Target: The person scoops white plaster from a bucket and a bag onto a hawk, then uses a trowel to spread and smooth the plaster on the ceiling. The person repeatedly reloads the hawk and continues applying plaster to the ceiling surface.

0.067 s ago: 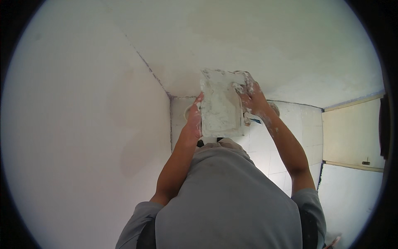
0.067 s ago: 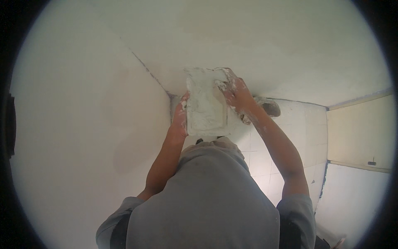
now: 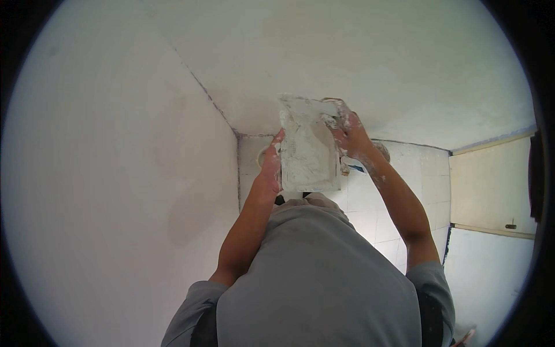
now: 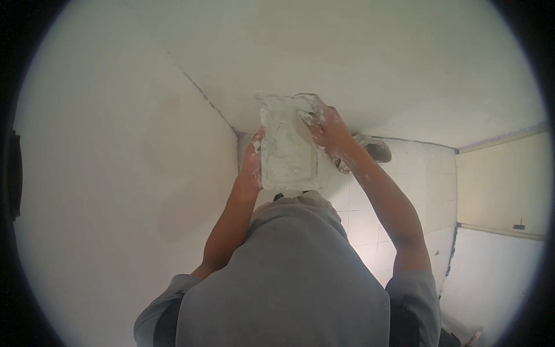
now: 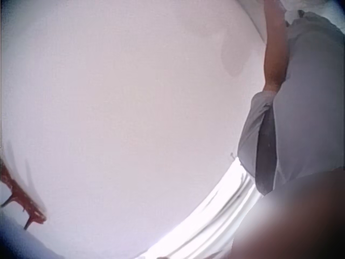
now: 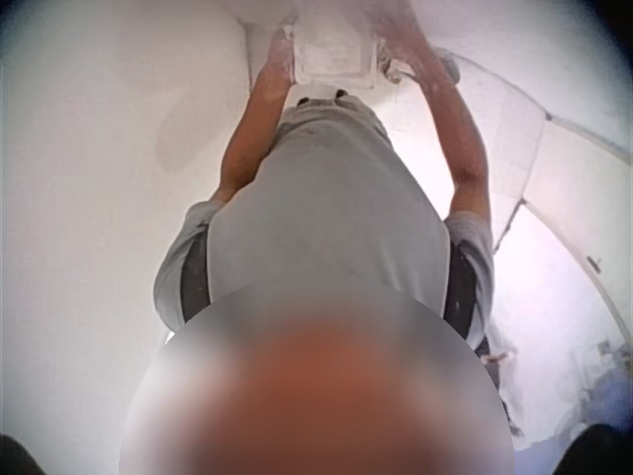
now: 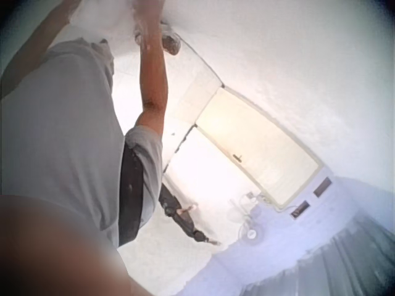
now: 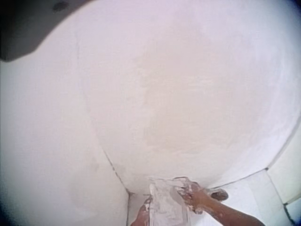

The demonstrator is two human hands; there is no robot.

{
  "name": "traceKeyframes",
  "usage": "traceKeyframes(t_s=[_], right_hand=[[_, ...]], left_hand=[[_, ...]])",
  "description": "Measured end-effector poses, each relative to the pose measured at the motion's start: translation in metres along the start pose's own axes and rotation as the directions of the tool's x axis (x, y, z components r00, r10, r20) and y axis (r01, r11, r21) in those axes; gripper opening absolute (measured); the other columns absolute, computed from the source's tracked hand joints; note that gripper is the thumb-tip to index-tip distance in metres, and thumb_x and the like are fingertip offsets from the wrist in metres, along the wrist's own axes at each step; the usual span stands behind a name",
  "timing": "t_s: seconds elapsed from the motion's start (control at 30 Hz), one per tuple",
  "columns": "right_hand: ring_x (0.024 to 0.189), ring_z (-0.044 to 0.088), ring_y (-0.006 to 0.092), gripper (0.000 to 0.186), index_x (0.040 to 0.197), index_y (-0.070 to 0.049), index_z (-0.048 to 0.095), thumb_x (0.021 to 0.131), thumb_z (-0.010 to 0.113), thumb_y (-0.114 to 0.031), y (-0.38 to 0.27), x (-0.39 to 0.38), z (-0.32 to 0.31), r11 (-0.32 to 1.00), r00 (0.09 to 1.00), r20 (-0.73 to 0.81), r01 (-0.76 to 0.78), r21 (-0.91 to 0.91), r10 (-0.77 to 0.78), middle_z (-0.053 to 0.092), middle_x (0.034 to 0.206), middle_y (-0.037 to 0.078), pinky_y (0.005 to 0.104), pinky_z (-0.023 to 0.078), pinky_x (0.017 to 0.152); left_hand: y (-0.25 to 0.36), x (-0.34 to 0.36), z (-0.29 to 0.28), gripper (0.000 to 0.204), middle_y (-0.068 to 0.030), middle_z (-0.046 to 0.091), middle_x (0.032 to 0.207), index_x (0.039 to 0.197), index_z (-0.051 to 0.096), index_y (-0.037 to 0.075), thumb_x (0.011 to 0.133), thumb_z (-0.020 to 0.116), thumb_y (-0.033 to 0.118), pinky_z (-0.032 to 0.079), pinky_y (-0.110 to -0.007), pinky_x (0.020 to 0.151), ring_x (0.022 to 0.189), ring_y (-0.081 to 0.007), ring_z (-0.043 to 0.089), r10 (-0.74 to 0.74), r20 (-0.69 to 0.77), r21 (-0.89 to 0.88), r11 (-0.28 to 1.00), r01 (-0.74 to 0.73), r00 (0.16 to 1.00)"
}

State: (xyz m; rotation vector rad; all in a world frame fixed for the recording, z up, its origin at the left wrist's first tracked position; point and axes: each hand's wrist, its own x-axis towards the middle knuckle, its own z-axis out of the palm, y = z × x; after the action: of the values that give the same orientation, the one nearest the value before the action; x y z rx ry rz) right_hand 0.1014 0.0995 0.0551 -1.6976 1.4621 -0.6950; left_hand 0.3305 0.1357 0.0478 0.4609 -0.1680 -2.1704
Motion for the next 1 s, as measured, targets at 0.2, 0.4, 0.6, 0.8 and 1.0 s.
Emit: traceKeyframes(t_s=[0.2,0.4,0.6,0.8,1.0], right_hand=[[0.116,0.05,0.0351,0.059,0.144,-0.015,0.037,0.09,0.061,-0.02,-0.078,-0.024,-0.016,0.983,0.944,0.276,-0.161,-0.09,0.18,0.046,0.131,0.02,0.0437,0.045,0.095],[0.114,0.05,0.0384,0.061,0.143,-0.014,0.037,0.088,0.061,-0.021,-0.004,-0.02,-0.004,0.971,0.979,0.002,0.201,-0.127,-0.202,0.051,0.126,0.021,0.0442,0.043,0.096],[0.109,0.051,0.0369,0.054,0.137,-0.012,0.042,0.088,0.061,-0.024,-0.07,-0.015,0.007,0.988,0.987,-0.098,0.122,-0.091,-0.131,0.056,0.118,0.021,0.042,0.044,0.093],[0.1,0.055,0.0323,0.048,0.133,-0.011,0.045,0.088,0.063,-0.016,-0.059,-0.014,0.01,0.988,0.986,-0.078,0.149,-0.031,-0.151,0.059,0.111,0.019,0.0411,0.044,0.09],[0.105,0.054,0.0294,0.051,0.135,-0.011,0.042,0.089,0.062,-0.014,-0.068,-0.012,0.006,0.993,0.999,-0.048,0.021,0.119,-0.016,0.057,0.117,0.017,0.0389,0.044,0.092]], left_hand=[[0.006,-0.002,-0.002,0.056,-0.0131,0.06,0.125,0.135,0.047,0.007,0.097,0.045,0.047,0.055,-0.047,0.089,0.106,-0.0285,0.064,-0.075,-0.019,-0.049,0.996,0.074,0.997],[0.005,0.003,-0.001,0.053,-0.0117,0.064,0.117,0.132,0.049,0.007,0.097,0.045,0.047,0.057,-0.046,0.085,0.101,-0.0271,0.066,0.02,-0.035,0.022,1.0,-0.019,0.999],[0.007,0.003,0.002,0.049,-0.0105,0.065,0.115,0.129,0.052,0.007,0.098,0.044,0.044,0.058,-0.044,0.083,0.097,-0.0253,0.068,0.009,0.051,0.004,1.0,-0.009,0.999],[0.008,0.004,-0.007,0.051,-0.0124,0.065,0.116,0.13,0.052,0.006,0.097,0.046,0.045,0.058,-0.044,0.085,0.1,-0.0254,0.067,-0.017,0.074,-0.053,0.998,0.021,0.997],[0.006,0.002,0.002,0.053,-0.0134,0.064,0.117,0.131,0.051,0.005,0.097,0.046,0.045,0.057,-0.044,0.086,0.101,-0.0261,0.066,0.001,-0.013,0.024,1.0,-0.001,1.0]])
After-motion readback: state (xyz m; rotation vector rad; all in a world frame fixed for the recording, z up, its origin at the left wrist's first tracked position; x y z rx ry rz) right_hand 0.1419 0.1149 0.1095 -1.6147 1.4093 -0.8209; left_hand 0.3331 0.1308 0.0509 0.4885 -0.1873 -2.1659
